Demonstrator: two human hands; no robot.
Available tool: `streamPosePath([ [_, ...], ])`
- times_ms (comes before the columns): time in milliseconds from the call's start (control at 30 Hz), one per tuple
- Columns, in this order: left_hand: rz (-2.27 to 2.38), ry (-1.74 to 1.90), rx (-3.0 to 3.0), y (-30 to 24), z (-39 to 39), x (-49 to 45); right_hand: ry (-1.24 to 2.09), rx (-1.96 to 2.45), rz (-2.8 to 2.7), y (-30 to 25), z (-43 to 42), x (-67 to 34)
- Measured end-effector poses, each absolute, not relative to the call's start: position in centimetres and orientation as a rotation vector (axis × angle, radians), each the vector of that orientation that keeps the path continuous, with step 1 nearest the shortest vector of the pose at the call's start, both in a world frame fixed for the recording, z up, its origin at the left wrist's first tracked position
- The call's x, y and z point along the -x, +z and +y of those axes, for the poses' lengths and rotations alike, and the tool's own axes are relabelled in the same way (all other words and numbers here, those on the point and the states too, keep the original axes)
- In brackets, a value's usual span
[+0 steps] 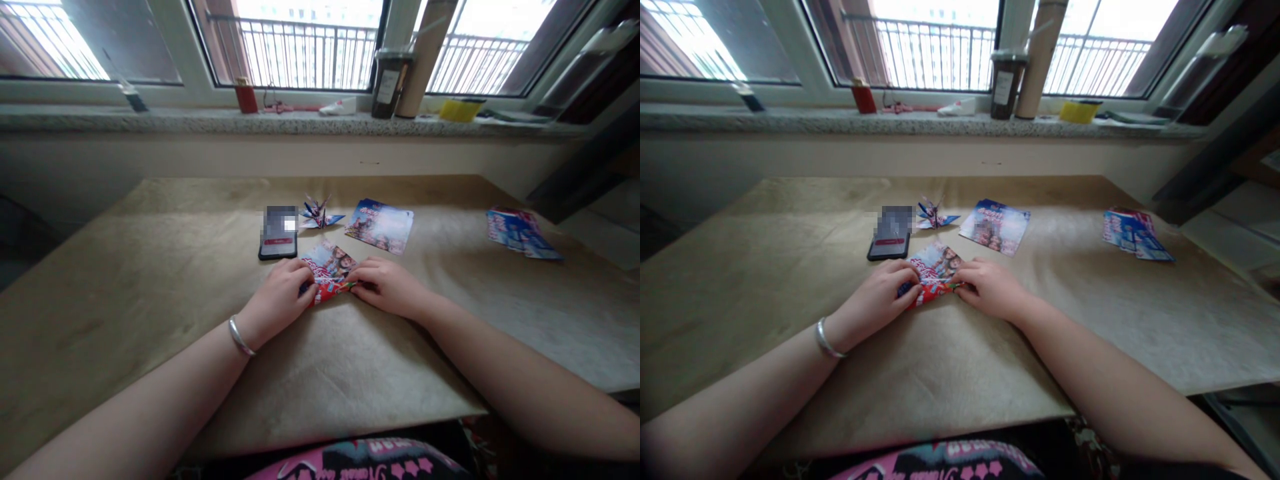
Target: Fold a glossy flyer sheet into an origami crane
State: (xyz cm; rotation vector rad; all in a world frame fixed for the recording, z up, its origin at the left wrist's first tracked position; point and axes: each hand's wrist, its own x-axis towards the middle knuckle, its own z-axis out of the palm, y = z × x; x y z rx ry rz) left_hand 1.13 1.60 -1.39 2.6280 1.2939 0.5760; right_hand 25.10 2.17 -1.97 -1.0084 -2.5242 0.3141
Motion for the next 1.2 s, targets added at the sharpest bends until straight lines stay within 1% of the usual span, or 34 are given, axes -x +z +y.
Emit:
streamPosePath([
  [167, 1.295, 0.522, -2.685, -1.3, 1.7, -1.0, 0.299, 1.096, -2.456, -2.0, 2.1, -25.0],
  [367, 1.298, 0.523, -2.746, -1.3, 2.2, -1.0, 0.268, 1.021, -2.493, -1.9, 2.1, -24.9],
  [667, 1.309, 0.536, -2.71, -1.6, 2.9, -0.8, 0.137, 1.053, -2.571, -2.0, 2.3, -24.7],
  [1200, 1.38, 0.583, -2.649, -1.6, 3.3, -0.9, 0.026, 1.047, -2.601, -2.3, 2.7, -24.7],
])
